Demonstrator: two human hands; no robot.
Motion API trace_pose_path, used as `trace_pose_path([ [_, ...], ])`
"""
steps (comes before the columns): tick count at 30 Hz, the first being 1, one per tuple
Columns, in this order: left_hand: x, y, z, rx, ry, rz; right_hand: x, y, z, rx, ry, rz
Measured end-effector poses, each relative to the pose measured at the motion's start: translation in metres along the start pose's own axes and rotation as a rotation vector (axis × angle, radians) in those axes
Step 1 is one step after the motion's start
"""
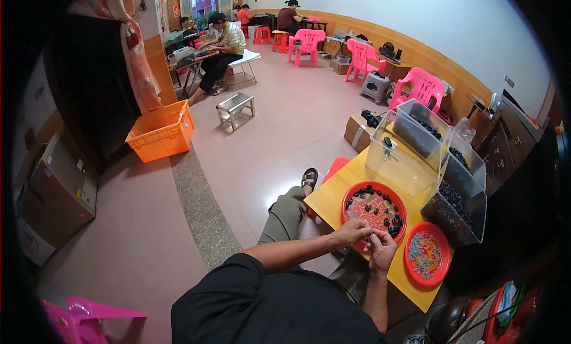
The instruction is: The person assembles plastic components by inserting small metal parts into black plastic pieces by hand.
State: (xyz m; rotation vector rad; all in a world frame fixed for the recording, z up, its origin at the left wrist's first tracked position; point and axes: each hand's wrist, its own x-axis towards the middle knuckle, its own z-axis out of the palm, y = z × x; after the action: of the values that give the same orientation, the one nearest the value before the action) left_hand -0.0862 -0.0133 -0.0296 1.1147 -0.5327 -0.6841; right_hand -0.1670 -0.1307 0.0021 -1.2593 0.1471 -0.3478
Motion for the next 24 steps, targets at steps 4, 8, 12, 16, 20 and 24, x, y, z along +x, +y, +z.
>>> trace_pose_path([
  [4, 0.003, 0.003, -0.004, 0.14, 0.03, 0.053, 0.007, 0.003, 0.006, -0.075, -0.01, -0.049],
  [8, 0.005, 0.015, -0.005, 0.472, 0.178, 0.192, 0.01, 0.0, 0.012, -0.213, 0.01, -0.083],
  [12, 0.0, 0.027, -0.005, 0.64, 0.228, 0.248, 0.013, 0.006, 0.012, -0.263, -0.019, -0.149],
  [16, 0.001, 0.026, -0.009, 0.659, 0.247, 0.254, 0.013, 0.003, 0.018, -0.403, -0.059, -0.261],
  [20, 0.01, 0.019, -0.009, 0.591, 0.214, 0.269, 0.014, -0.001, 0.017, -0.34, -0.019, -0.22],
  [24, 0.018, 0.026, -0.019, 0.237, 0.093, 0.101, 0.03, -0.011, 0.021, -0.363, -0.039, -0.133],
])
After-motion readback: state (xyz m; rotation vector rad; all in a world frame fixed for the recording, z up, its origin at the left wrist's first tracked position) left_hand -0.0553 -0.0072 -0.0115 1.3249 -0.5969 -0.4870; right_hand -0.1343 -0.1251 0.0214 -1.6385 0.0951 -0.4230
